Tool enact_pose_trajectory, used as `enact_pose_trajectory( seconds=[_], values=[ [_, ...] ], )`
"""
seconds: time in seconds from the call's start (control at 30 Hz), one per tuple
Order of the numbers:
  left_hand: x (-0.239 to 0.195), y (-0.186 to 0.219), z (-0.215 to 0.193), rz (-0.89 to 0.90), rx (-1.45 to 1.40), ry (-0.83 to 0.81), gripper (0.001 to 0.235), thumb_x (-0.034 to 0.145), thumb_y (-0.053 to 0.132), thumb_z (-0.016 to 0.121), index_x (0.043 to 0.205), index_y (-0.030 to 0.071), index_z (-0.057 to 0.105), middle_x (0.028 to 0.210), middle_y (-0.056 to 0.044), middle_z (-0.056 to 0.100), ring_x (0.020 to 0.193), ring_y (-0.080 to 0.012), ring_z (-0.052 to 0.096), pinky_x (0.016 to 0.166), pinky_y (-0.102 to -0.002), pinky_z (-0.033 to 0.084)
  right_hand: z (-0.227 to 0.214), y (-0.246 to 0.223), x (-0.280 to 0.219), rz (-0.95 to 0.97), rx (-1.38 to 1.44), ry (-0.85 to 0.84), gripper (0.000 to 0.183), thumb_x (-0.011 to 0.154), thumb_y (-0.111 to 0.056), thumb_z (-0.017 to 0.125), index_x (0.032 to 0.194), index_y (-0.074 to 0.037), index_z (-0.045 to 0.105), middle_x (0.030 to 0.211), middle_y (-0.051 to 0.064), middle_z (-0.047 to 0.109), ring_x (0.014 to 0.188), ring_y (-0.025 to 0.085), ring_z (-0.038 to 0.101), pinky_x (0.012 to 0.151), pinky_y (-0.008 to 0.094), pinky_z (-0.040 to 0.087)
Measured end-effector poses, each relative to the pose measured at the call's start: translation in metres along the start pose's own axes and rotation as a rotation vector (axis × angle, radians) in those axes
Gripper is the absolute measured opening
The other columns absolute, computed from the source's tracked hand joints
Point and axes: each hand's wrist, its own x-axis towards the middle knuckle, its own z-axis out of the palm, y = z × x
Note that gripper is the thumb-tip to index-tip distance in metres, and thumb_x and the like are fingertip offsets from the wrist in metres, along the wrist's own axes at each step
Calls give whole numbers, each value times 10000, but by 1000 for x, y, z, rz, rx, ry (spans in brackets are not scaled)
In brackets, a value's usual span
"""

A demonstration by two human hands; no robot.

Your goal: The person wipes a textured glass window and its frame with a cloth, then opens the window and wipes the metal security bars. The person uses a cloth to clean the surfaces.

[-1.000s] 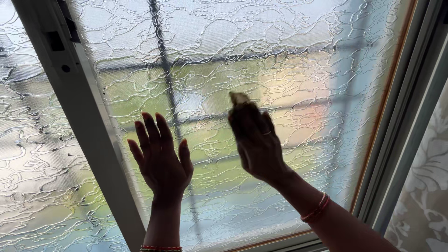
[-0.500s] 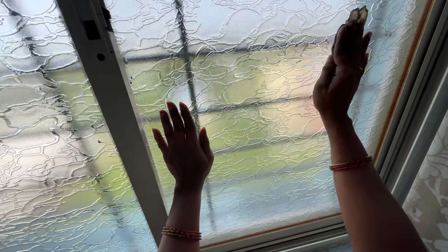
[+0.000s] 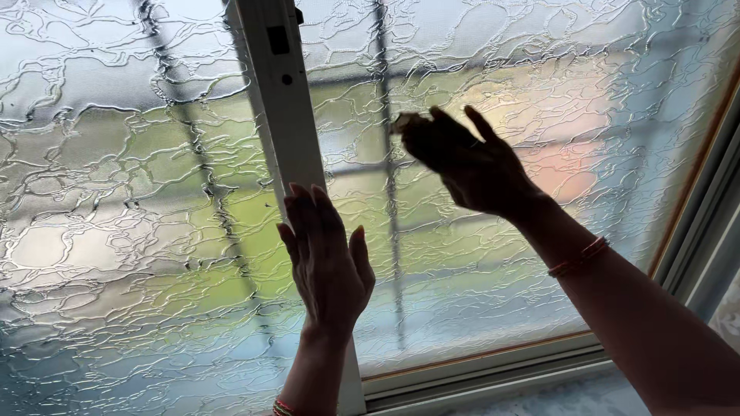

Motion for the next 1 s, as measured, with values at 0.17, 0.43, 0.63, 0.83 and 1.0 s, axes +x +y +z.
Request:
enact_pose_trajectory(
  seconds=[0.17, 0.43, 0.63, 0.83, 1.0],
  values=[
    [-3, -39, 2, 20, 49, -62, 626, 1041, 283, 542, 1555, -29, 366, 1664, -252, 282, 1553, -466, 248, 1231, -633, 212, 5, 40, 38, 575, 4, 550, 499, 1190, -107, 375, 1680, -126, 288, 1741, 93, 251, 1636, 290, 227, 1338, 477, 123],
    [-14, -52, 15, 33, 66, -37, 629, 1059, 297, 499, 1581, -25, 359, 1657, -246, 326, 1564, -403, 277, 1271, -572, 49, 37, -22, 99, 313, 211, 447, 574, 1228, -170, 395, 1665, -65, 38, 1741, 128, 158, 1646, 268, 177, 1380, 474, 127],
    [-14, -52, 15, 41, 91, -34, 617, 1084, 305, 460, 1595, -22, 353, 1666, -248, 320, 1576, -394, 265, 1275, -560, 6, 55, -86, 45, -40, 260, 190, 710, 1092, -45, 512, 1679, -95, 116, 1698, 145, 353, 1604, 267, 312, 1356, 522, 131],
    [-16, -51, 14, 33, 90, -54, 618, 1103, 316, 471, 1610, -14, 343, 1689, -237, 287, 1593, -396, 235, 1292, -559, 17, 61, -173, -70, -341, 359, -85, 495, 1061, -201, 499, 1552, -159, 458, 1564, 65, 501, 1508, 215, 399, 1268, 486, 213],
    [-20, -49, 17, 12, 133, -62, 621, 1117, 326, 481, 1625, 1, 331, 1702, -230, 262, 1598, -415, 211, 1286, -584, 13, 52, -155, -88, -617, 112, -102, 538, 1046, -285, 467, 1581, -232, 451, 1663, -76, 402, 1532, 176, 336, 1281, 479, 174]
  ],
)
